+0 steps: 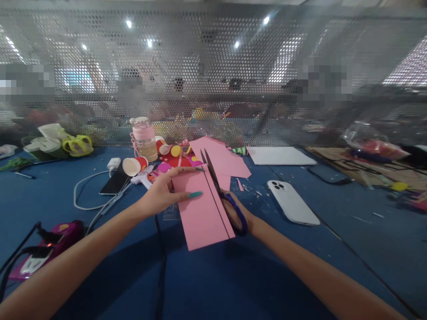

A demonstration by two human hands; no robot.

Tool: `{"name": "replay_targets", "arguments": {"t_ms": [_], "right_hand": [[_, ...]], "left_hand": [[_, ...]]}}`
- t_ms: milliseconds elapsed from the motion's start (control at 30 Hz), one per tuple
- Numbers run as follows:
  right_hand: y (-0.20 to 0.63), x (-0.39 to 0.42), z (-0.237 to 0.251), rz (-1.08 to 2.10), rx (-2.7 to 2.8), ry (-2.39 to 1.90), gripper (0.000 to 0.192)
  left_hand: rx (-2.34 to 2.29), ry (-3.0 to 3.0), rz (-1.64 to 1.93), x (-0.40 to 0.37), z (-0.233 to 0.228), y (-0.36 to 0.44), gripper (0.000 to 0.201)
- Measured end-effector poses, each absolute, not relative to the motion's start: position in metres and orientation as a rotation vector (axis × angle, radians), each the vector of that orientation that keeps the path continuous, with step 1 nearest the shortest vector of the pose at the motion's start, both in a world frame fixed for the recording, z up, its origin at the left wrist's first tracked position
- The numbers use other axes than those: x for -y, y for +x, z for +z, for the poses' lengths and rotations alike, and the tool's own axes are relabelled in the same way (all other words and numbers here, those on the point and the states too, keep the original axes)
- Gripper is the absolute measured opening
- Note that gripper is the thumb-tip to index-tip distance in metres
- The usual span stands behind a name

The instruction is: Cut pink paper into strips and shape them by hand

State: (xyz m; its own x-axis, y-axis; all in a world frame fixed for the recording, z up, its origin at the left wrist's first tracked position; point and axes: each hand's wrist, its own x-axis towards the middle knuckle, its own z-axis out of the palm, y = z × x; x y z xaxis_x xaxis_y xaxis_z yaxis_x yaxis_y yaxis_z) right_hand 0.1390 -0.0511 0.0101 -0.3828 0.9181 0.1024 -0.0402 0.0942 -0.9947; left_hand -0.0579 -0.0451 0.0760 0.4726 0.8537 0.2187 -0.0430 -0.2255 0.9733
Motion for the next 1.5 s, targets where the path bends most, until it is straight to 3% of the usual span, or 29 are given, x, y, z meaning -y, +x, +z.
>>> {"name": "replay_targets", "arguments": {"t_ms": [800, 1100, 1300, 1500], "right_hand": [[0.139, 0.054, 0.024, 1.036, 1.7, -1.011, 0.017], [0.136, 0.054, 0.017, 1.201, 1.496, -0.941, 0.023], [0.129, 0.054, 0.021, 1.689, 1.11, -0.813, 0.03], [0.133, 0.053, 0.023, 1.498, 1.199, -0.833, 0.023]], "left_hand": [[-0.745, 1.708, 0.988, 0.044, 0.075, -0.059, 0.05], [-0.808, 1.751, 1.078, 0.039, 0.079, -0.063, 0.05], [-0.862, 1.965, 1.121, 0.024, 0.079, -0.078, 0.049], [-0.97, 2.08, 1.208, 0.011, 0.074, -0.084, 0.032]]}}
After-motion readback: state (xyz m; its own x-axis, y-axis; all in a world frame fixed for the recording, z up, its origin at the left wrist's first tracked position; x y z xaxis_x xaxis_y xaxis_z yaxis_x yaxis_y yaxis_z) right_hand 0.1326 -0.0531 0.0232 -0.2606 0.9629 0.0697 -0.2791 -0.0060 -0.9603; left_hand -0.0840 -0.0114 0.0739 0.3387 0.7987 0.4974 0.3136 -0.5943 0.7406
